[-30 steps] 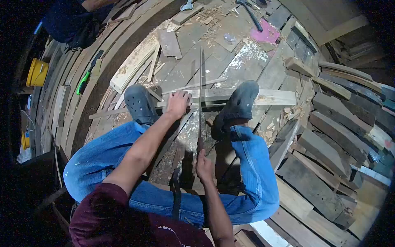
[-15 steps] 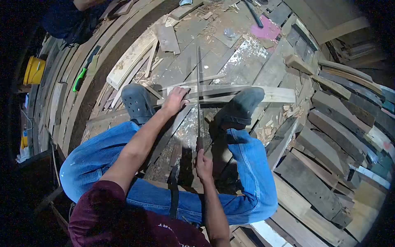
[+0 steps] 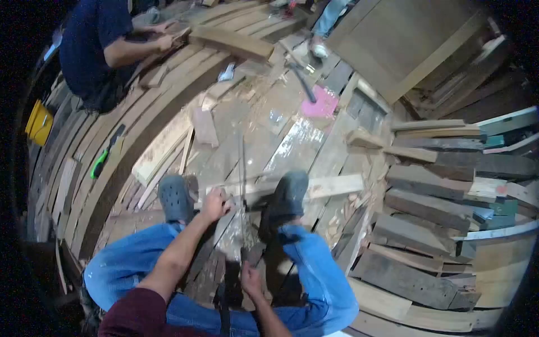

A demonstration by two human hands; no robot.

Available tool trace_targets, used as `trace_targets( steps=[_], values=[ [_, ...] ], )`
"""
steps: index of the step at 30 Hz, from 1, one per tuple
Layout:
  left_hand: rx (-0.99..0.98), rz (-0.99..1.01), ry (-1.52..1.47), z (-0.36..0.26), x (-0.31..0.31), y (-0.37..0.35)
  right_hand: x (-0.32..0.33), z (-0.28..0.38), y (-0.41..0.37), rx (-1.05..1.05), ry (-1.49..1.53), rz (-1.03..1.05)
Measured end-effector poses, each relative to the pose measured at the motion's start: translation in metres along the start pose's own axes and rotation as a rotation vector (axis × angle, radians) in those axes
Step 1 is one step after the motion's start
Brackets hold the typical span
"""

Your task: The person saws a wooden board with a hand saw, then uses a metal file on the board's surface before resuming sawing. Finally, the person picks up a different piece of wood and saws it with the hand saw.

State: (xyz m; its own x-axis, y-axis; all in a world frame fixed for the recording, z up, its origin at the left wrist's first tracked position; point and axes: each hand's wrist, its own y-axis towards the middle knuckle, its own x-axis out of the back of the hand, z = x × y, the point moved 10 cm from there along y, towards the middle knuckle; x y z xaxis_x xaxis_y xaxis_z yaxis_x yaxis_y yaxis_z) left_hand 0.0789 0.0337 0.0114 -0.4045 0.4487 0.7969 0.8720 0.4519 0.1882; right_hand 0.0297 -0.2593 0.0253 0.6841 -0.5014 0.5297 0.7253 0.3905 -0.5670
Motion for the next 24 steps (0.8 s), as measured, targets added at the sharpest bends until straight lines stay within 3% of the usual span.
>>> trace_targets(
  steps=[1, 4, 8, 12, 17, 21, 23, 24],
  values=[
    [0.036, 0.041, 0.048, 0.000, -0.001, 0.002, 0.003, 0.010, -0.002, 0.084, -0.019, -0.057],
    [0.109, 0.106, 0.076, 0.005, -0.015, 0.004, -0.015, -0.027, 0.009, -0.076, 0.041, 0.023],
    [0.120, 0.142, 0.123, 0.003, -0.019, 0.001, -0.013, -0.013, 0.001, -0.166, 0.157, 0.070],
    [-0.003, 0.061, 0.166, -0.006, -0.015, -0.001, -0.013, -0.023, 0.008, -0.191, 0.181, 0.079],
    [-0.150, 0.174, 0.152, -0.011, -0.024, 0.005, -0.001, -0.011, 0.001, -0.193, 0.050, 0.019],
    [-0.230, 0.122, 0.127, -0.014, -0.025, 0.000, -0.005, -0.008, -0.023, -0.365, 0.146, 0.084],
    [-0.223, 0.145, 0.152, -0.009, -0.035, -0.002, -0.026, -0.053, 0.008, -0.205, 0.079, 0.072],
    [-0.210, 0.194, 0.135, -0.007, -0.037, -0.002, -0.020, -0.028, -0.010, -0.261, 0.176, 0.075]
  ],
)
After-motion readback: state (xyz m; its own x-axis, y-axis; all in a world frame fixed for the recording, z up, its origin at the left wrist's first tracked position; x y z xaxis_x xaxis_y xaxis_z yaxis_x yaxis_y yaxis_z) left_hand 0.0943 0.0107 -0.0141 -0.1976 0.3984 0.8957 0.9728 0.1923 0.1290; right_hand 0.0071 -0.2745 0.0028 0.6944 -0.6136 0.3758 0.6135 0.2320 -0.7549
